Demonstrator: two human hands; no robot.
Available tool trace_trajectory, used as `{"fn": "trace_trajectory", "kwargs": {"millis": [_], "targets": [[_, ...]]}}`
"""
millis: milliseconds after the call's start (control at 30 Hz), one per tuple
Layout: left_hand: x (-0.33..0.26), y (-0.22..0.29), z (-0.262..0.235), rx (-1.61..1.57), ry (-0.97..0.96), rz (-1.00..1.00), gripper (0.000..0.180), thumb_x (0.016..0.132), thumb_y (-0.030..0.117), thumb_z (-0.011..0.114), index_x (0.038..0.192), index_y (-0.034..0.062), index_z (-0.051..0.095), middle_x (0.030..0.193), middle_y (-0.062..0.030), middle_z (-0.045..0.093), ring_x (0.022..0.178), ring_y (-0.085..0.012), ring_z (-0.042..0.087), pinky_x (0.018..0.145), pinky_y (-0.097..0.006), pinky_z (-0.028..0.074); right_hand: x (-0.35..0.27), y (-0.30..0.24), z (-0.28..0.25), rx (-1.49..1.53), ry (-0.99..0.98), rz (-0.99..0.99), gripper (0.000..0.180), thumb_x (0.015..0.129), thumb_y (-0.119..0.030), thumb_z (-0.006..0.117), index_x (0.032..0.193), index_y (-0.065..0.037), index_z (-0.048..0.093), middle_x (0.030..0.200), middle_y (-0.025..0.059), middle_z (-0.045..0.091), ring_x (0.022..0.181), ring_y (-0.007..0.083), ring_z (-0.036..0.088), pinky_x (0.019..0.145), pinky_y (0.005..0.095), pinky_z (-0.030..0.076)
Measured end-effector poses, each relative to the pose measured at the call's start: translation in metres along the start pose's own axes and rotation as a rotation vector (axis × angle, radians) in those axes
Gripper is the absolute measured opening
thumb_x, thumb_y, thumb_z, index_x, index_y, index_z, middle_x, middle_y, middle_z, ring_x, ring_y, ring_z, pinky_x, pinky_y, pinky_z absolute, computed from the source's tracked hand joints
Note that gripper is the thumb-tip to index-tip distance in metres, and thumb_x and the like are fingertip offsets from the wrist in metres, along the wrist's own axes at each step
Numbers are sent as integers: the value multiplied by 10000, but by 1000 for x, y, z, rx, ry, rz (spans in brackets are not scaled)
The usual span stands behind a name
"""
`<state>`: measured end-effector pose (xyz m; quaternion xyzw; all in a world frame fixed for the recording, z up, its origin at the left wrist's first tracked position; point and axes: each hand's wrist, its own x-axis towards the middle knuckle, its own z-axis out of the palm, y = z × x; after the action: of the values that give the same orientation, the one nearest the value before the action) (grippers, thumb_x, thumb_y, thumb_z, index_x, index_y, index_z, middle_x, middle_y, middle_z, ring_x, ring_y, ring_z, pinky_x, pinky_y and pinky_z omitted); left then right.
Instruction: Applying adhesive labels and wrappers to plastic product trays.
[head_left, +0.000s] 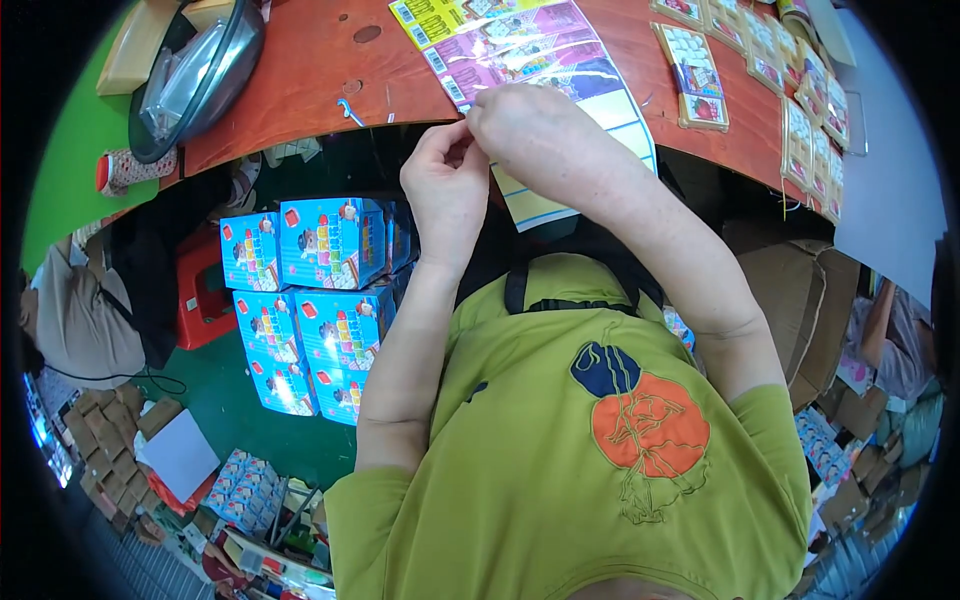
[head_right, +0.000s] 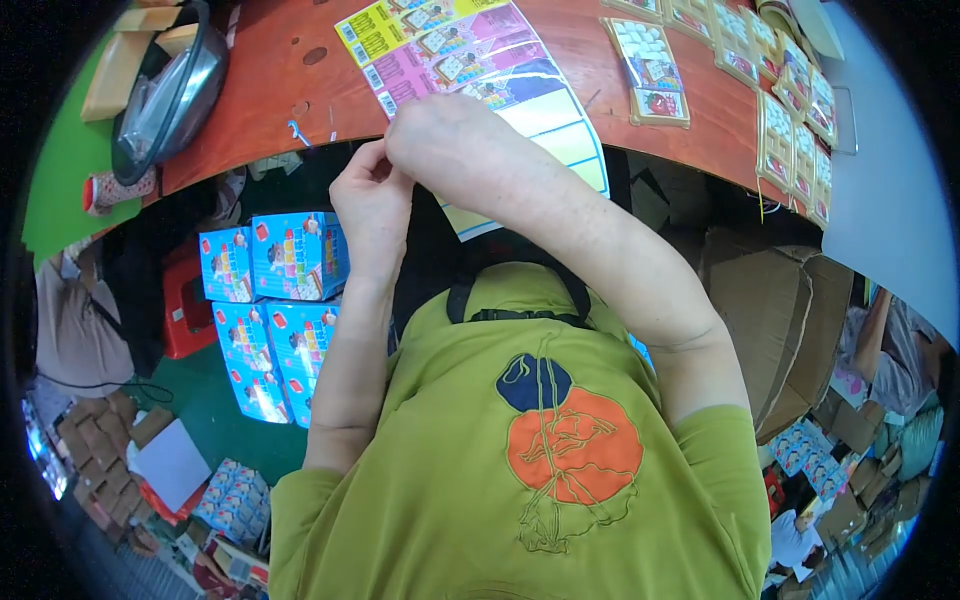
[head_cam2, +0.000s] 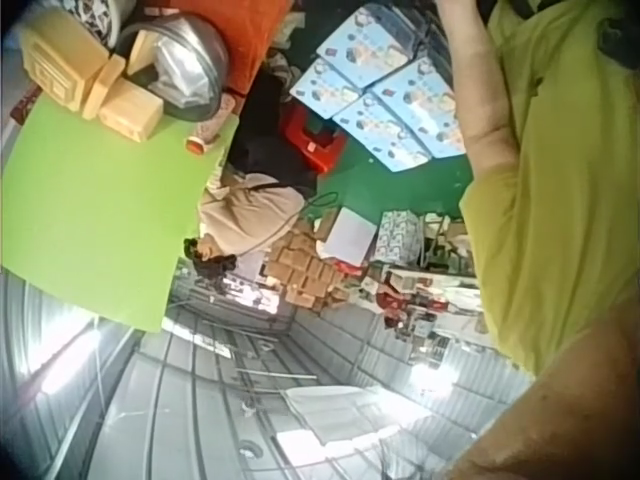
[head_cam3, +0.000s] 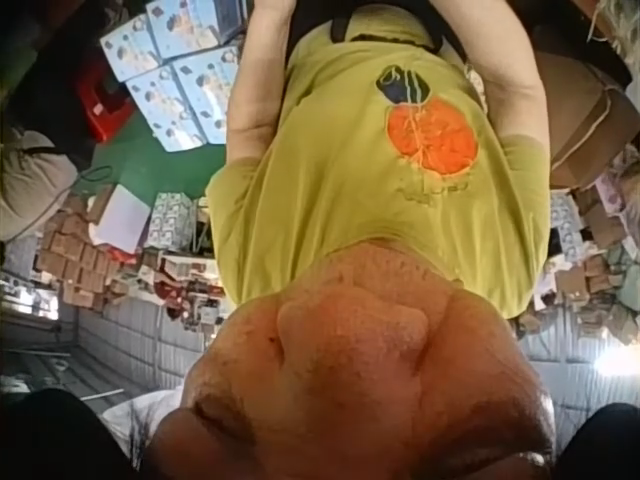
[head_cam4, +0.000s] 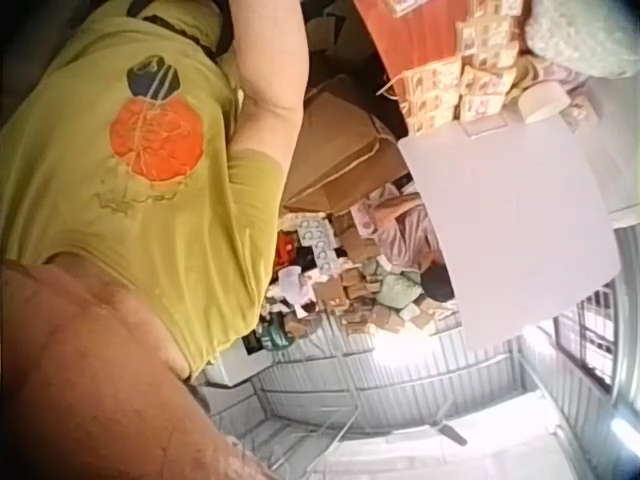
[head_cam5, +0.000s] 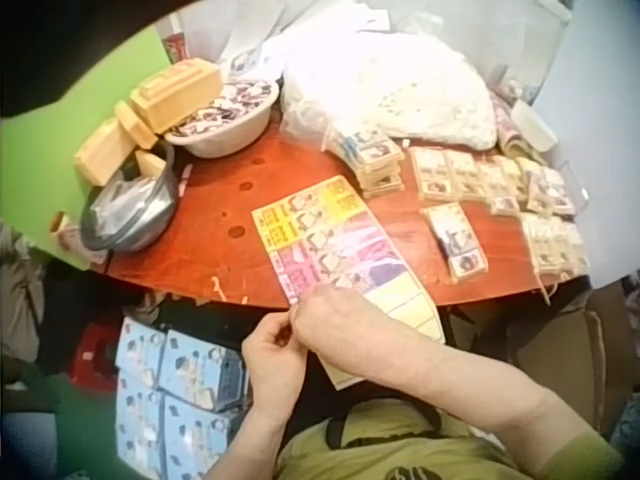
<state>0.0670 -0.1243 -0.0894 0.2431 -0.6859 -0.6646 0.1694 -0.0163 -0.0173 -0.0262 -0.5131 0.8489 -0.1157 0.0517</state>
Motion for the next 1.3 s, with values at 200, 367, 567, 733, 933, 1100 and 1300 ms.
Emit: {"fn": "trace_trajectory", "kwargs": {"millis": [200, 367, 567, 733, 933, 1100, 1300], "targets": [[0, 1, -7, -135, -40, -136, 142, 890, -9, 666, 1022, -49, 697, 873, -37, 688, 753, -52, 601, 693, -208, 500, -1, 3, 12, -16, 122, -32, 106, 769, -58, 653, 856, 0, 641, 827, 130, 626, 823, 288, 672, 701, 377, 560], [2, -1, -10, -242, -54, -155, 177, 879, -16, 677, 1053, -48, 690, 854, -24, 682, 738, -45, 593, 680, -199, 496, 2, 13, 29, 83, 348, -37, 120, 782, -113, 686, 819, -21, 618, 770, 109, 600, 740, 282, 658, 639, 386, 543], [17, 7, -11, -441, -88, -342, 196, 907, 82, 674, 1036, -65, 685, 769, -13, 652, 604, -41, 541, 553, -190, 430, 4, 20, 33, 213, 496, 119, 81, 831, -98, 670, 865, -30, 641, 827, 118, 647, 718, 285, 669, 597, 361, 537], [35, 5, -12, -292, 69, -271, 198, 907, 83, 661, 1007, -87, 678, 807, -43, 667, 671, -65, 583, 605, -221, 463, -7, 28, 37, 871, 678, 360, 116, 952, -107, 600, 971, 5, 624, 913, 107, 673, 816, 188, 691, 706, 302, 563], [72, 19, -57, -221, 213, -171, 211, 899, 59, 643, 1007, -121, 661, 921, -113, 693, 797, -147, 654, 722, -265, 528, -60, 82, -16, 1577, 1164, 503, 220, 1011, -163, 523, 1131, -1, 609, 1094, 109, 673, 1000, 219, 673, 877, 376, 560], [119, 5, -116, -86, 239, -41, 229, 905, 90, 630, 991, -118, 672, 900, -125, 704, 784, -156, 663, 700, -265, 529, -136, 124, -65, 1517, 1473, 488, 246, 1006, -179, 505, 1175, -38, 615, 1140, 70, 679, 1026, 187, 663, 933, 404, 533], [133, 34, -90, 974, 552, 477, 280, 915, 181, 667, 1052, -63, 676, 858, -89, 693, 764, -165, 638, 724, -280, 502, -163, 100, -69, 1013, 1640, 523, 196, 1009, -114, 513, 1128, 14, 602, 1106, 99, 658, 992, 198, 664, 903, 369, 564]]}}
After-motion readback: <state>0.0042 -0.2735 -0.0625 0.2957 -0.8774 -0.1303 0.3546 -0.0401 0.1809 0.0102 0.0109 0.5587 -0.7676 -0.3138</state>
